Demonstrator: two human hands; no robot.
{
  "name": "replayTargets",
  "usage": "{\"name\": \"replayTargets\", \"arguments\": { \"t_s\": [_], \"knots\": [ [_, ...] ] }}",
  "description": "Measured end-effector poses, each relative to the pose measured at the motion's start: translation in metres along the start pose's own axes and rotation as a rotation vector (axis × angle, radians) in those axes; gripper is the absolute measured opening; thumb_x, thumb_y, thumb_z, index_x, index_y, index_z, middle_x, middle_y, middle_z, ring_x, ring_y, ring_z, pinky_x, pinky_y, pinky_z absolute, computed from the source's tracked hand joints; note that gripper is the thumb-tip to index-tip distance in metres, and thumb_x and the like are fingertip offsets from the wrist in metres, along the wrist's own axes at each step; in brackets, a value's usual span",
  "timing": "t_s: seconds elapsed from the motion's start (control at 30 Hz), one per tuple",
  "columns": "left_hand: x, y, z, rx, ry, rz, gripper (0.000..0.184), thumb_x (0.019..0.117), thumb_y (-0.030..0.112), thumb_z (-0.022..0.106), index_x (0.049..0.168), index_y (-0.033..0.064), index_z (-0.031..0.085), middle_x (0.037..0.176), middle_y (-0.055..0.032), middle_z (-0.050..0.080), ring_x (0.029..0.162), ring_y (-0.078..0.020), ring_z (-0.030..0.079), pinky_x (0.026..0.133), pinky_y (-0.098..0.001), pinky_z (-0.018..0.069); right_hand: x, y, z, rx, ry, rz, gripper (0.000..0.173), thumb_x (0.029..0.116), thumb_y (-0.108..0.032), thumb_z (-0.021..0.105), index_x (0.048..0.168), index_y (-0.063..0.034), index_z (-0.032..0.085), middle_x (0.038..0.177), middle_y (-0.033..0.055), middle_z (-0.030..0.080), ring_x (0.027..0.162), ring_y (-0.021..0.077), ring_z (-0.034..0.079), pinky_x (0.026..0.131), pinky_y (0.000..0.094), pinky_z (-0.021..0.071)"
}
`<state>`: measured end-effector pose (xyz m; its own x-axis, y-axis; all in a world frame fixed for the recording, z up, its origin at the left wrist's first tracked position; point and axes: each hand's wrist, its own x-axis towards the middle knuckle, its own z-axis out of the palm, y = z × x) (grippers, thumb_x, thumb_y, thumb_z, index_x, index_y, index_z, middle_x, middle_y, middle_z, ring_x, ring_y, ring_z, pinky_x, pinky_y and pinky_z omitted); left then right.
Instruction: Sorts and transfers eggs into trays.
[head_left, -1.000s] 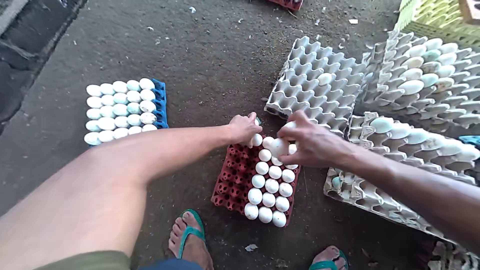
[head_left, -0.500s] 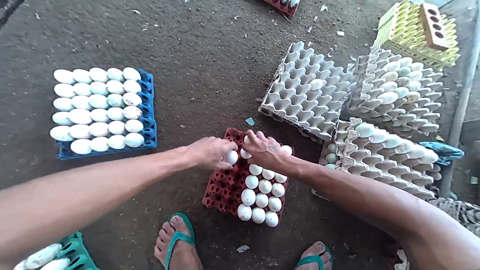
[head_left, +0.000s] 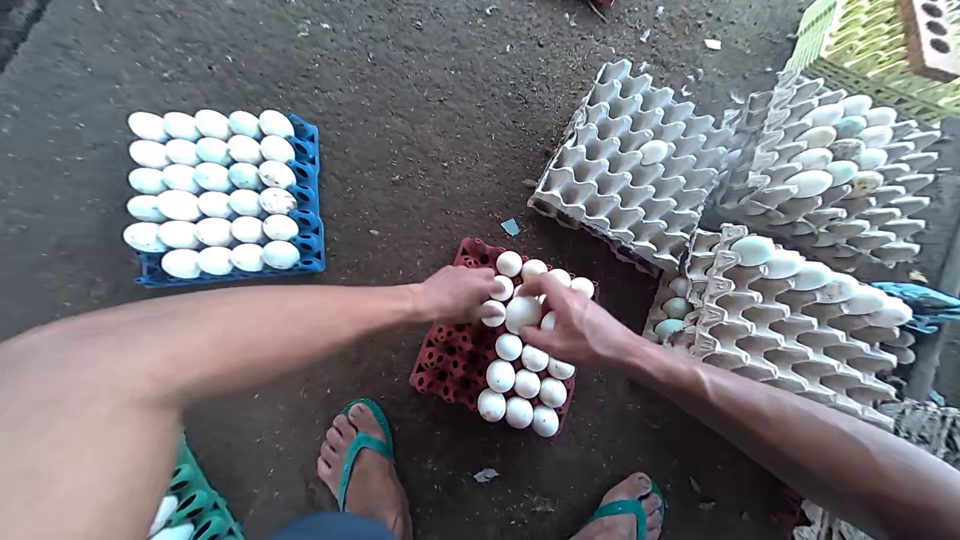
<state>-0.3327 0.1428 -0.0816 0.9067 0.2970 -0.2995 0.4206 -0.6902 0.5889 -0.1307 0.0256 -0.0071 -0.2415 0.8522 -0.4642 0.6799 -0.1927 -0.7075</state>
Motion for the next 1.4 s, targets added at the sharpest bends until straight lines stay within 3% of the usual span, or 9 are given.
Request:
{"name": "replayTargets", "arguments": {
  "t_s": [0.13, 0.27, 0.37, 0.5, 0.73, 0.87, 1.0, 1.1, 1.4],
  "knots": [
    [-0.007, 0.006, -0.041, -0.431, 0.076, -0.494, 0.038, 0.1084, 0.030, 0.048, 0.101, -0.0012, 0.069, 0.096, -0.0193, 0.067, 0.093, -0.0322, 0.064, 0.085, -0.0557, 0.0490, 0.016, 0.004, 0.037, -0.231, -0.179, -0.207, 0.046, 0.0959, -0.025, 0.069, 0.133, -0.0015, 0.058, 0.121, 0.0211, 0.066, 0.113, 0.0367, 0.066, 0.097, 0.0538, 0.0517],
    [-0.028, 0.008, -0.046, -0.797, 0.009, -0.498, 0.032, 0.1038, 0.015, 0.036, 0.112, -0.0014, 0.062, 0.110, -0.0150, 0.061, 0.099, -0.0221, 0.058, 0.087, -0.0436, 0.0476, 0.038, 0.010, 0.065, -0.496, -0.214, -0.347, 0.030, 0.0999, -0.015, 0.060, 0.126, -0.0005, 0.062, 0.125, 0.0235, 0.063, 0.116, 0.0444, 0.061, 0.087, 0.0585, 0.0520],
    [-0.042, 0.012, -0.048, -0.767, -0.240, -0.396, 0.030, 0.0996, 0.006, 0.056, 0.129, -0.0017, 0.056, 0.115, -0.0176, 0.063, 0.102, -0.0222, 0.062, 0.092, -0.0413, 0.0512, 0.044, 0.011, 0.069, -0.518, -0.211, -0.356, 0.029, 0.1022, -0.022, 0.059, 0.122, -0.0014, 0.065, 0.125, 0.0225, 0.063, 0.116, 0.0448, 0.060, 0.084, 0.0600, 0.0512],
    [-0.052, 0.019, -0.023, -0.383, -0.320, -0.051, 0.046, 0.0832, 0.016, 0.083, 0.123, -0.0006, 0.066, 0.124, -0.0190, 0.063, 0.114, -0.0293, 0.061, 0.099, -0.0469, 0.0489, 0.045, 0.018, 0.037, -0.060, -0.160, -0.042, 0.038, 0.1052, -0.034, 0.056, 0.114, -0.0004, 0.071, 0.111, 0.0181, 0.070, 0.107, 0.0319, 0.067, 0.096, 0.0544, 0.0506],
    [-0.049, 0.029, 0.041, 0.029, -0.263, 0.531, 0.029, 0.0861, 0.000, 0.076, 0.114, 0.0018, 0.068, 0.127, -0.0221, 0.060, 0.114, -0.0403, 0.062, 0.091, -0.0515, 0.0551, 0.016, 0.045, -0.008, 0.705, -0.195, 0.139, 0.032, 0.0937, -0.012, 0.040, 0.122, -0.0059, 0.054, 0.110, 0.0121, 0.063, 0.096, 0.0188, 0.065, 0.085, 0.0392, 0.0567],
    [-0.051, 0.012, 0.050, 0.138, -0.169, 0.598, 0.027, 0.0890, 0.001, 0.072, 0.116, 0.0053, 0.072, 0.133, -0.0210, 0.060, 0.116, -0.0397, 0.063, 0.090, -0.0520, 0.0561, -0.003, 0.015, -0.008, 0.489, -0.226, 0.045, 0.038, 0.0967, -0.014, 0.050, 0.134, -0.0073, 0.054, 0.116, 0.0128, 0.066, 0.099, 0.0175, 0.069, 0.089, 0.0383, 0.0581],
    [-0.049, -0.004, 0.028, 0.128, -0.030, 0.564, 0.034, 0.0853, 0.026, 0.079, 0.113, 0.0070, 0.074, 0.129, -0.0189, 0.064, 0.119, -0.0362, 0.062, 0.096, -0.0530, 0.0530, -0.008, -0.007, 0.014, 0.154, -0.305, -0.135, 0.051, 0.0943, -0.024, 0.070, 0.139, -0.0049, 0.054, 0.128, 0.0175, 0.064, 0.111, 0.0260, 0.066, 0.096, 0.0467, 0.0544],
    [-0.047, -0.020, 0.004, 0.180, 0.133, 0.470, 0.025, 0.0859, 0.015, 0.065, 0.106, 0.0043, 0.074, 0.124, -0.0200, 0.066, 0.116, -0.0360, 0.064, 0.092, -0.0524, 0.0551, -0.007, -0.009, 0.056, -0.034, -0.283, -0.327, 0.052, 0.0905, -0.024, 0.076, 0.135, -0.0038, 0.058, 0.128, 0.0220, 0.062, 0.117, 0.0352, 0.062, 0.099, 0.0520, 0.0510],
    [-0.022, -0.027, -0.032, 0.329, 0.318, 0.488, 0.033, 0.0910, 0.013, 0.054, 0.118, 0.0033, 0.070, 0.124, -0.0214, 0.065, 0.111, -0.0367, 0.065, 0.087, -0.0468, 0.0555, 0.000, 0.025, 0.138, -0.525, -0.110, -0.772, 0.013, 0.0980, -0.011, 0.063, 0.110, -0.0111, 0.069, 0.109, 0.0168, 0.065, 0.106, 0.0381, 0.064, 0.079, 0.0498, 0.0541]
  ]
}}
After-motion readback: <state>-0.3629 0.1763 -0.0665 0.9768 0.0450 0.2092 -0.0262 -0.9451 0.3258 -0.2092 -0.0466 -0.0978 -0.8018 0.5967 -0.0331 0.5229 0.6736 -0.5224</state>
